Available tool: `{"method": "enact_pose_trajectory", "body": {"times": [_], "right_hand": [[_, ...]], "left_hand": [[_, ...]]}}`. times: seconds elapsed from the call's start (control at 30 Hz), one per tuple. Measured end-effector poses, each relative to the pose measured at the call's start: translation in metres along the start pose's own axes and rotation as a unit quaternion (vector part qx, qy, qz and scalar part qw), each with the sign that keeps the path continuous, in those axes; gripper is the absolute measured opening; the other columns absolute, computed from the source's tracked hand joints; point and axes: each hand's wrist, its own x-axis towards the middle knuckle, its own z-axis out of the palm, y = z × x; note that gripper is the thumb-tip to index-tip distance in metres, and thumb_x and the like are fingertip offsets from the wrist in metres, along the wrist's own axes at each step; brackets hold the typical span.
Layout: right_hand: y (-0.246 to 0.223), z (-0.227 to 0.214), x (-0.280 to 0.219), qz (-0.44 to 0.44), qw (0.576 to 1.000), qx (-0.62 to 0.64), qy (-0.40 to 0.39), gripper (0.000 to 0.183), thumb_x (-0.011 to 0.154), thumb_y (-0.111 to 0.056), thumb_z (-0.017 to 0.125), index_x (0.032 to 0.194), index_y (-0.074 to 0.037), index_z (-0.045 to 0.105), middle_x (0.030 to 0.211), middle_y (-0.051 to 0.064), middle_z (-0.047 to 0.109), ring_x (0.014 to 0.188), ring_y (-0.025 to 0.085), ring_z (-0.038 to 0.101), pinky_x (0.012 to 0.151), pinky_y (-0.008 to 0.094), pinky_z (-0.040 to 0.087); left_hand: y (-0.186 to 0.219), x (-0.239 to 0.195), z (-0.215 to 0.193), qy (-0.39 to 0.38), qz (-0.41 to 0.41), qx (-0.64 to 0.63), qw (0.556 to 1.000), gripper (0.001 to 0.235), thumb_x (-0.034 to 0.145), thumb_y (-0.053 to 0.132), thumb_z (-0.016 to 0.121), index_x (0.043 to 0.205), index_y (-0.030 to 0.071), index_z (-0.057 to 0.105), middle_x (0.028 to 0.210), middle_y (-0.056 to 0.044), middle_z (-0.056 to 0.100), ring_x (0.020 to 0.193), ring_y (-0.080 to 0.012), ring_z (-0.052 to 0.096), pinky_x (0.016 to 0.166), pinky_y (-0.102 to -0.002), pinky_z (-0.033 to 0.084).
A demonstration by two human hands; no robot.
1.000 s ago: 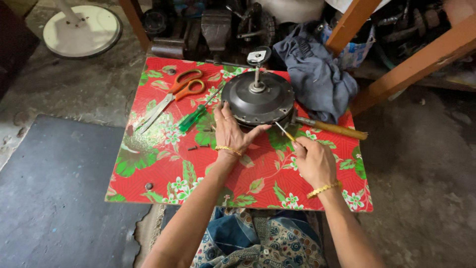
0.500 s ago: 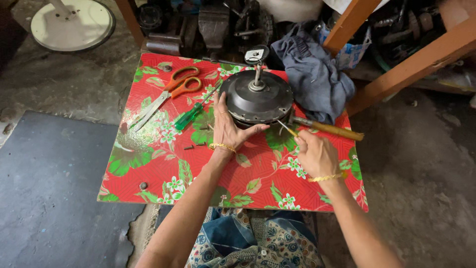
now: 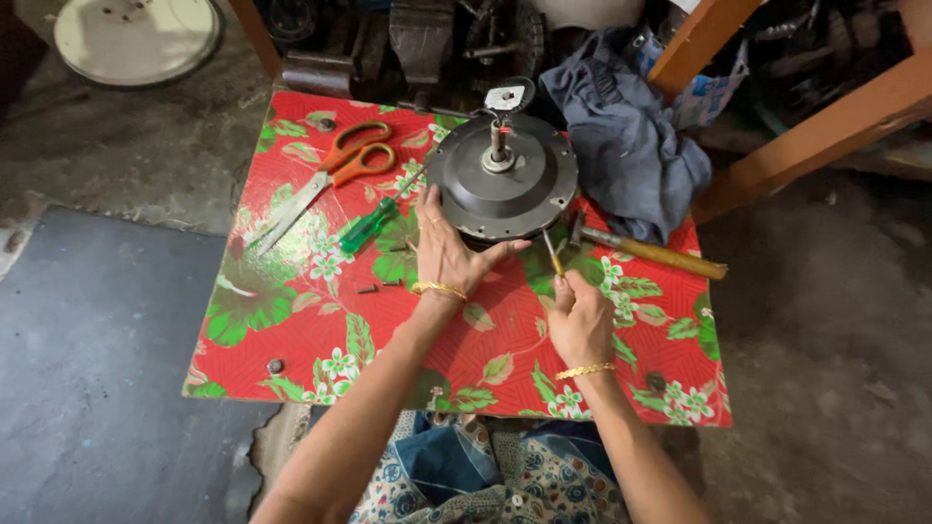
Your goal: The person uses a screwdriver and a hammer to loosen and remove screws from the housing of an electrical motor. They then separate the motor casing to reveal the internal copper windings and rotor.
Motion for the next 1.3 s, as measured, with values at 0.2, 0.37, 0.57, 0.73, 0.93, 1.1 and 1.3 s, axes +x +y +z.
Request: {"method": "enact_pose_trajectory", "body": {"times": [0.2, 0.37, 0.57, 0.73, 0.93, 1.1, 1.3], "right_hand": [[0.005, 0.002, 0.012, 0.062, 0.997, 0.028, -0.022, 0.017, 0.099, -0.018, 0.057, 0.094, -0.004, 0.066, 0.079, 0.021, 0.069, 0.072, 0.042, 0.069, 0.061, 0.051, 0.049], [0.026, -0.021, 0.034, 0.074, 0.992, -0.058, -0.081, 0.024, 0.100, -0.025, 0.059, 0.093, -0.003, 0.067, 0.078, 0.024, 0.069, 0.072, 0.045, 0.067, 0.065, 0.054, 0.048], [0.049, -0.026, 0.039, 0.057, 0.990, -0.114, -0.059, 0.028, 0.101, -0.030, 0.061, 0.094, -0.004, 0.068, 0.084, 0.027, 0.069, 0.083, 0.050, 0.066, 0.071, 0.058, 0.049], [0.050, -0.025, 0.025, 0.047, 0.990, -0.122, -0.050, 0.028, 0.096, -0.031, 0.061, 0.093, -0.004, 0.069, 0.086, 0.025, 0.071, 0.083, 0.049, 0.068, 0.069, 0.057, 0.051], [0.033, -0.008, 0.019, -0.011, 0.971, -0.238, 0.033, 0.024, 0.102, -0.024, 0.057, 0.100, 0.000, 0.062, 0.084, 0.024, 0.070, 0.075, 0.042, 0.070, 0.063, 0.052, 0.053], [0.035, 0.000, 0.018, -0.019, 0.959, -0.277, 0.052, 0.019, 0.098, -0.021, 0.059, 0.098, -0.002, 0.059, 0.086, 0.020, 0.069, 0.074, 0.038, 0.071, 0.062, 0.049, 0.054], [0.040, 0.000, 0.021, -0.036, 0.964, -0.253, 0.067, 0.015, 0.098, -0.019, 0.061, 0.098, -0.004, 0.058, 0.084, 0.018, 0.068, 0.077, 0.039, 0.069, 0.064, 0.050, 0.052]], "left_hand": [[0.008, 0.000, 0.007, -0.037, -0.024, 0.096, 0.994, 0.141, 0.064, 0.069, 0.091, 0.148, -0.017, 0.018, 0.149, -0.042, 0.030, 0.133, -0.0524, 0.042, 0.108, -0.048, 0.042], [0.009, -0.002, -0.002, -0.018, -0.005, 0.033, 0.999, 0.132, 0.055, 0.060, 0.094, 0.147, -0.008, 0.029, 0.139, -0.035, 0.040, 0.127, -0.0494, 0.047, 0.107, -0.050, 0.045], [0.009, -0.006, -0.010, 0.048, -0.028, -0.075, 0.996, 0.110, 0.075, 0.055, 0.087, 0.151, -0.004, 0.032, 0.139, -0.031, 0.045, 0.131, -0.0454, 0.047, 0.112, -0.053, 0.040], [0.005, 0.022, -0.011, 0.042, 0.123, -0.005, 0.992, 0.088, 0.091, 0.046, 0.082, 0.156, 0.005, 0.040, 0.151, -0.022, 0.050, 0.144, -0.0433, 0.042, 0.123, -0.052, 0.035], [0.027, 0.085, 0.003, -0.106, 0.237, 0.078, 0.963, 0.117, 0.062, 0.068, 0.088, 0.152, 0.007, 0.045, 0.155, -0.020, 0.046, 0.148, -0.0501, 0.027, 0.121, -0.056, 0.026], [0.048, 0.112, 0.014, -0.232, 0.192, 0.172, 0.938, 0.137, 0.038, 0.084, 0.084, 0.151, 0.015, 0.048, 0.153, -0.023, 0.044, 0.147, -0.0509, 0.027, 0.120, -0.065, 0.019], [0.066, 0.128, 0.018, -0.270, 0.124, 0.270, 0.916, 0.145, 0.037, 0.097, 0.079, 0.150, 0.012, 0.045, 0.148, -0.031, 0.042, 0.141, -0.0574, 0.026, 0.107, -0.076, 0.018]]}}
